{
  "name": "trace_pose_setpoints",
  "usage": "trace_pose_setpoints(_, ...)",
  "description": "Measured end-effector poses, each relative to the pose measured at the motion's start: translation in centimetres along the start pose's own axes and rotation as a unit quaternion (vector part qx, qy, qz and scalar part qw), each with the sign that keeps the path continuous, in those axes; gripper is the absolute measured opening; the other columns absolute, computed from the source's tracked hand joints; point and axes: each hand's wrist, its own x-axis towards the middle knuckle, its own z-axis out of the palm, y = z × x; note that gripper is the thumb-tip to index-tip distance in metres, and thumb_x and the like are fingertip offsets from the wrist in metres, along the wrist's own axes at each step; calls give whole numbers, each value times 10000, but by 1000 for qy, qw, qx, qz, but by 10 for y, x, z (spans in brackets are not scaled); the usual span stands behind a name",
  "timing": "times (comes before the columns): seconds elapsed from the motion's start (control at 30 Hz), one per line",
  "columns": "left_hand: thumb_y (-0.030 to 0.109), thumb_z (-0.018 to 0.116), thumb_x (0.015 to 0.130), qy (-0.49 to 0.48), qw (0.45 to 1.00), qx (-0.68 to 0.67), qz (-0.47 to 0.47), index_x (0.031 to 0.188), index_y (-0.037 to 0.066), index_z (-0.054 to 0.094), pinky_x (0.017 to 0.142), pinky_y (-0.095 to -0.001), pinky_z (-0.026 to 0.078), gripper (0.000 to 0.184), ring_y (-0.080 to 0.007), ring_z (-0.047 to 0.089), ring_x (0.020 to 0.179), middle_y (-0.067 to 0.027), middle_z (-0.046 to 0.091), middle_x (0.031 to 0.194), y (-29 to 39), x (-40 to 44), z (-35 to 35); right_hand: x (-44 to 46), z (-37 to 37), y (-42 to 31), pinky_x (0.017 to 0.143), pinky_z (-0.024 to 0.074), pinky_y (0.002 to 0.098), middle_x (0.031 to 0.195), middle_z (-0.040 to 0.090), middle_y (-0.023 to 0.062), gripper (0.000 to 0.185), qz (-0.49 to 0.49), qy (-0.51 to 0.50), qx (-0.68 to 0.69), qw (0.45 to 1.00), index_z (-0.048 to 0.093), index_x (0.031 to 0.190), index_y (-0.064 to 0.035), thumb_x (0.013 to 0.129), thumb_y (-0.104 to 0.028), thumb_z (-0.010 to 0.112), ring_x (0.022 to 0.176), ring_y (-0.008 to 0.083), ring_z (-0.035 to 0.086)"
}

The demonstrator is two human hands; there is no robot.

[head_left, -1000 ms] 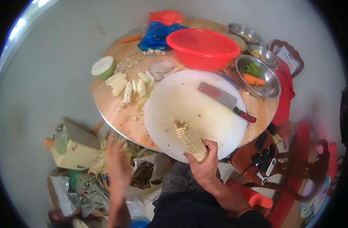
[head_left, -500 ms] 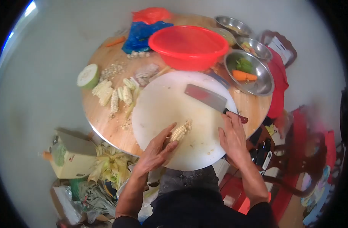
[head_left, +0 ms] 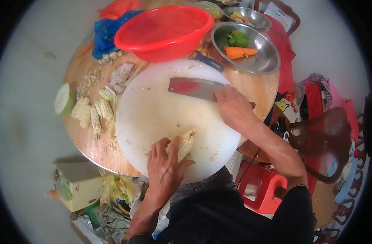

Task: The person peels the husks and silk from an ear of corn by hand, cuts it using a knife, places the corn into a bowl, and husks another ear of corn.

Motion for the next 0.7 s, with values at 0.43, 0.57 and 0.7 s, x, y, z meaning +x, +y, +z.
trace_pose_setpoints(0.43, 79, 692, 880, -15, 998, 2, -68, 1249, 27, 626, 790, -468, 531, 379, -370, 624, 959, -150, 641, 1029, -18, 6, 3, -43, -62, -41, 669, 459, 571, 791, 596, 323, 203, 118, -39, 369, 921, 498, 953, 78, 1008, -109, 556, 781, 534, 601)
trace_pose_setpoints(0.57, 77, 673, 899, -18, 997, 3, -73, 1262, 54, 633, 769, -468, 534, 366, -355, 630, 936, -130, 642, 990, -18, 10, 3, -58, -64, -61, 621, 451, 571, 747, 590, 305, 186, 114, -55, 421, 898, 487, 933, 56, 1001, -97, 567, 738, 539, 597)
trace_pose_setpoints(0.7, 81, 673, 904, -16, 998, 9, -67, 1277, 60, 633, 759, -463, 538, 376, -351, 634, 925, -130, 641, 976, -19, 10, 4, -60, -61, -71, 596, 458, 564, 716, 587, 291, 180, 92, -78, 405, 906, 473, 952, 46, 999, -96, 573, 714, 536, 597)
